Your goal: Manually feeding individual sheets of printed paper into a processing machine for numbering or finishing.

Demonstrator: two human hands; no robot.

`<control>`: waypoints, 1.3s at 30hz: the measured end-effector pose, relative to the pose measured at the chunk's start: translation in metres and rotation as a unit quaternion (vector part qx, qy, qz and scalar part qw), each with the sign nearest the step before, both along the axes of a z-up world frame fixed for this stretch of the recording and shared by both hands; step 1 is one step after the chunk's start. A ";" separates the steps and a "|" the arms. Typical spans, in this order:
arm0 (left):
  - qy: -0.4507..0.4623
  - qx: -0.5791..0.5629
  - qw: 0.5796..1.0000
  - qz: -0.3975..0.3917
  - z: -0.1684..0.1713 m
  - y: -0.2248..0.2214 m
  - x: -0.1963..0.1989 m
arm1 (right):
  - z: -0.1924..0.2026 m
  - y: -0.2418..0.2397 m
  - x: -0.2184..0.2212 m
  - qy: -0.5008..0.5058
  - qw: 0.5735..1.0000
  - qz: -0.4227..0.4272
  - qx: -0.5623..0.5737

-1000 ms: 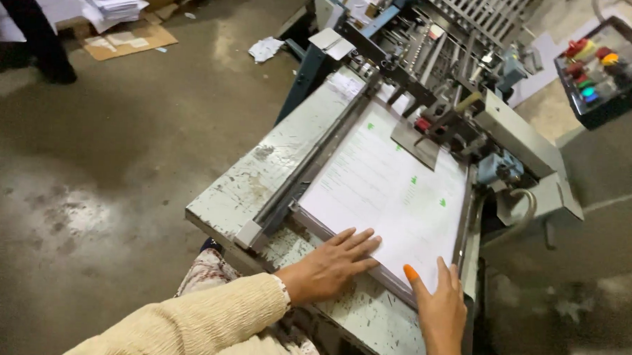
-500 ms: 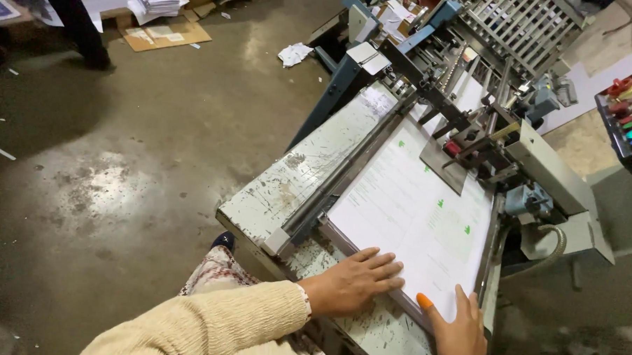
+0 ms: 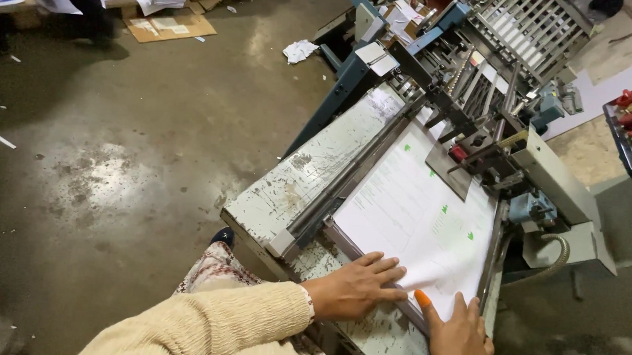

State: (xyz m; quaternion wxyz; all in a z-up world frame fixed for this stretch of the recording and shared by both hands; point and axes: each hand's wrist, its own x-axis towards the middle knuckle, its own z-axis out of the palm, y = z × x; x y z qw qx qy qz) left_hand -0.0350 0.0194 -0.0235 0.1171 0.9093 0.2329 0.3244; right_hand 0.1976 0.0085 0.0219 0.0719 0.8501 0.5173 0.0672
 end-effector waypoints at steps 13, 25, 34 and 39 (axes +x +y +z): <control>-0.007 -0.010 1.000 0.012 -0.009 0.004 0.008 | -0.031 0.017 0.035 -0.050 0.998 0.015 0.026; 0.021 0.006 1.000 0.007 -0.017 0.007 0.009 | -0.050 0.016 0.039 -0.058 0.990 0.049 0.120; 0.018 0.000 1.000 0.006 -0.018 0.008 0.011 | -0.061 0.023 0.055 0.013 0.988 0.056 0.142; 0.027 0.025 0.999 0.021 -0.024 0.010 0.014 | -0.063 0.024 0.056 0.020 0.988 0.052 0.147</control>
